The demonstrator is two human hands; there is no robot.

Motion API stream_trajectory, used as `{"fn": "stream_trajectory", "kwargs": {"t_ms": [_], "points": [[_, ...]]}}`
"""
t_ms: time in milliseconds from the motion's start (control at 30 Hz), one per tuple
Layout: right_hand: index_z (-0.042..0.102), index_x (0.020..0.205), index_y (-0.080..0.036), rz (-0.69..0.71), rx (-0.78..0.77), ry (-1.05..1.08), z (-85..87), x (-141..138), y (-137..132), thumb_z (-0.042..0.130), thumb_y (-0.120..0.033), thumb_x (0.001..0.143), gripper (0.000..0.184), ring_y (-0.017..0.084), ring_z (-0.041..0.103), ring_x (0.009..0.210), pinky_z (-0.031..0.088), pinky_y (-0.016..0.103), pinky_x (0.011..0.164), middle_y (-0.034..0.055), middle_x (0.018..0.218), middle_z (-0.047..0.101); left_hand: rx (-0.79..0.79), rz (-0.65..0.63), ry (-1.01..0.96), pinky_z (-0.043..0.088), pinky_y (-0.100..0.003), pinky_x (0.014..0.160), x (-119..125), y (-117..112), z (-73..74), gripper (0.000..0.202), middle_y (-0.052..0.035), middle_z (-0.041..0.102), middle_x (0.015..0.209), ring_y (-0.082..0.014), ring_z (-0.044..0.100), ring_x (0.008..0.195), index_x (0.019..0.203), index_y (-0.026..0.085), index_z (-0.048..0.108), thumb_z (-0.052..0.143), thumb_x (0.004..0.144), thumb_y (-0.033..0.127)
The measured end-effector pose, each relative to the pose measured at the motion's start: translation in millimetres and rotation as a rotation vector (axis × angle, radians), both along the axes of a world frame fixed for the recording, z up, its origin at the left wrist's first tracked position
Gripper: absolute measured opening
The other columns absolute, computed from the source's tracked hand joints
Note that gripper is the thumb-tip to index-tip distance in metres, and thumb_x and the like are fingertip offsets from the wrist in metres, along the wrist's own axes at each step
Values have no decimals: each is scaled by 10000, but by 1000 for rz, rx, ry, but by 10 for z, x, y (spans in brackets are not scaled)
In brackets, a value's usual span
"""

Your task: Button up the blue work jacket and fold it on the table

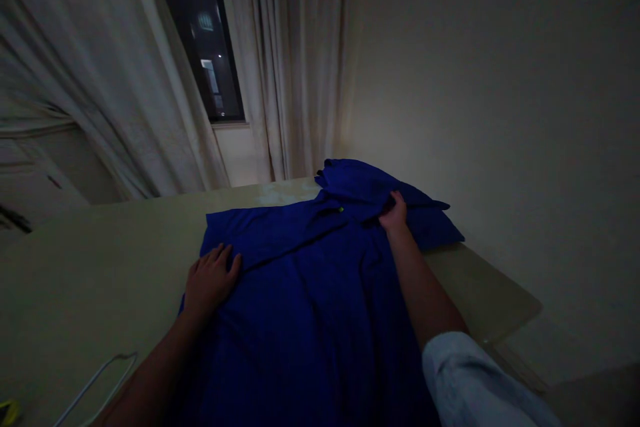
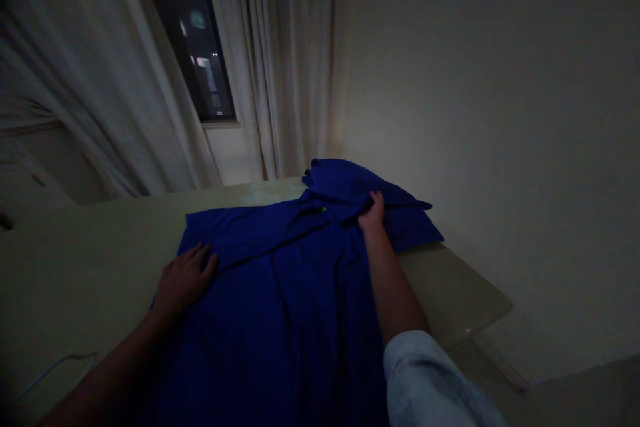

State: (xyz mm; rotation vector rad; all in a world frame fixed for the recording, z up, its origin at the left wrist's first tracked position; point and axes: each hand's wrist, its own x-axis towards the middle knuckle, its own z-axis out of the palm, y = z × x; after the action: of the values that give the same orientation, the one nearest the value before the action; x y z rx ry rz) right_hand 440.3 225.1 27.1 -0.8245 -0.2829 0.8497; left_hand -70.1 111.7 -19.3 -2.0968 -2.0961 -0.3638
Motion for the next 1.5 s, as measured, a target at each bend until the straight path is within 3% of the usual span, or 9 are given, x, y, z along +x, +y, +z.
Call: {"fn": "stream_trajectory", "kwargs": {"t_ms": [300, 433, 533, 600, 933, 1133, 1233, 1367, 1500], "points": [[549, 1507, -96, -551, -437, -1041, 274, -177, -278, 538, -317, 864, 680, 389, 424, 1449, 257, 593, 1230, 205, 1498, 562, -2, 15, -41, 357, -521, 1191, 70, -53, 90, 621, -152, 557, 1562, -337, 524, 1419, 1448, 161, 617, 331, 1047, 539], [620, 1474, -205, 157, -96, -1868, 380, -1026, -511, 576, -363, 937, 561, 359, 513, 1357, 359, 519, 1164, 158, 1358, 682, 15, 4, -81, 351, -522, 1200, 52, -55, 96, 628, -167, 570, 1546, -343, 522, 1419, 1467, 138, 587, 342, 1044, 533], [739, 1306, -227, 873, 162, -2082, 275, -1546, -611, 625, -326, 937, 399, 285, 652, 1170, 482, 372, 1016, 118, 1255, 740, 27, 28, -150, 402, -497, 1169, 3, -35, 100, 727, -214, 581, 1517, -353, 566, 1373, 1557, 56, 450, 331, 1036, 548], [799, 1141, -206, 1028, 162, -2134, 194, -1661, -623, 625, -291, 947, 275, 255, 696, 1068, 499, 316, 927, 114, 1192, 762, 21, 64, -244, 459, -492, 1112, -41, -8, 101, 754, -247, 644, 1418, -382, 630, 1281, 1503, 29, 507, 360, 1006, 576], [769, 1001, -192, 794, -344, -2163, 266, -1343, -600, 656, -418, 982, 253, 258, 726, 956, 471, 285, 749, 115, 1054, 781, 62, 125, -589, 580, -392, 976, -241, 44, 200, 659, -145, 747, 1271, -278, 706, 1151, 1258, 126, 673, 122, 1038, 413], [754, 1087, -192, 852, -229, -2026, 440, -1310, -595, 714, -336, 938, 211, 233, 713, 1034, 492, 286, 861, 98, 1152, 772, 38, 149, -638, 589, -372, 972, -389, 258, 560, 627, -187, 745, 1266, -293, 736, 1124, 1378, 68, 590, 475, 919, 480], [742, 997, -181, 682, -37, -1786, 771, -1149, -718, 651, -341, 977, 185, 200, 694, 959, 473, 285, 865, 77, 1050, 774, 51, 275, -599, 497, -590, 1090, -380, 206, 671, 780, -352, 641, 1355, -436, 650, 1268, 1455, -74, 463, 414, 900, 472], [655, 771, -192, 453, 54, -1493, 1027, -842, -1238, 538, -500, 1027, 418, 167, 585, 721, 422, 287, 723, 22, 738, 661, 41, 132, -540, 322, -560, 1261, -259, -487, 514, 796, -289, 535, 1530, -409, 475, 1466, 1447, 21, 523, 457, 826, 515], [573, 699, -196, 810, 65, -988, 877, -689, -2093, 598, -638, 966, 517, 123, 436, 571, 321, 270, 570, -5, 681, 569, -20, -189, -495, 440, -534, 1222, -289, -1681, -7, 615, 7, 611, 1511, -320, 584, 1376, 1471, 426, 500, 477, 876, 579]]}}
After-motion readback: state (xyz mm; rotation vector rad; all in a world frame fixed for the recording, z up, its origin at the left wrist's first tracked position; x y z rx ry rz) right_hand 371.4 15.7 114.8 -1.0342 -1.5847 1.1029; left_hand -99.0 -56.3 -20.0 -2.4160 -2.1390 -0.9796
